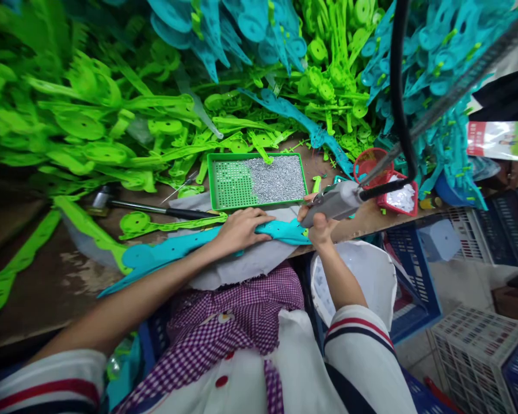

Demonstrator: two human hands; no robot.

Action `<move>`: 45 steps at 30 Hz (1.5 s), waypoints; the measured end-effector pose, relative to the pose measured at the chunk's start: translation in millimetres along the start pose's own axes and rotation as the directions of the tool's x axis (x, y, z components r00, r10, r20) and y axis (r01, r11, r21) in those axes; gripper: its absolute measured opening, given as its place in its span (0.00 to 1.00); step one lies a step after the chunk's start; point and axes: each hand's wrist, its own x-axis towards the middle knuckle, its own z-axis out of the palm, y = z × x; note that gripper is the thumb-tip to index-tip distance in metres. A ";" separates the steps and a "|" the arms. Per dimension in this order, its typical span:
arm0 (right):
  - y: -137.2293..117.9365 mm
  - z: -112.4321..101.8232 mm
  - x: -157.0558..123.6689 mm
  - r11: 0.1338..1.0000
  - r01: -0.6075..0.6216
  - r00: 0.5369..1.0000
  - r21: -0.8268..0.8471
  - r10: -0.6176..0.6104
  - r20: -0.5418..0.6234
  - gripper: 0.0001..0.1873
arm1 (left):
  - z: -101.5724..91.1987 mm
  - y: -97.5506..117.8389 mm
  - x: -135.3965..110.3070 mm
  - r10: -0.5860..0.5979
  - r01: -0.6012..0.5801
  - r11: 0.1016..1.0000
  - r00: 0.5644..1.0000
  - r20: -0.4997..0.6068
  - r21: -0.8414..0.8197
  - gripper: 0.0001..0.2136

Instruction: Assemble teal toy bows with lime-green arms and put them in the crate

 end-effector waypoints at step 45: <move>50.2 177.2 109.4 0.992 0.090 0.945 0.091 -0.114 0.308 0.29 | -2.4 0.6 -0.5 0.013 -0.013 1.000 1.000 0.018 -0.018 0.23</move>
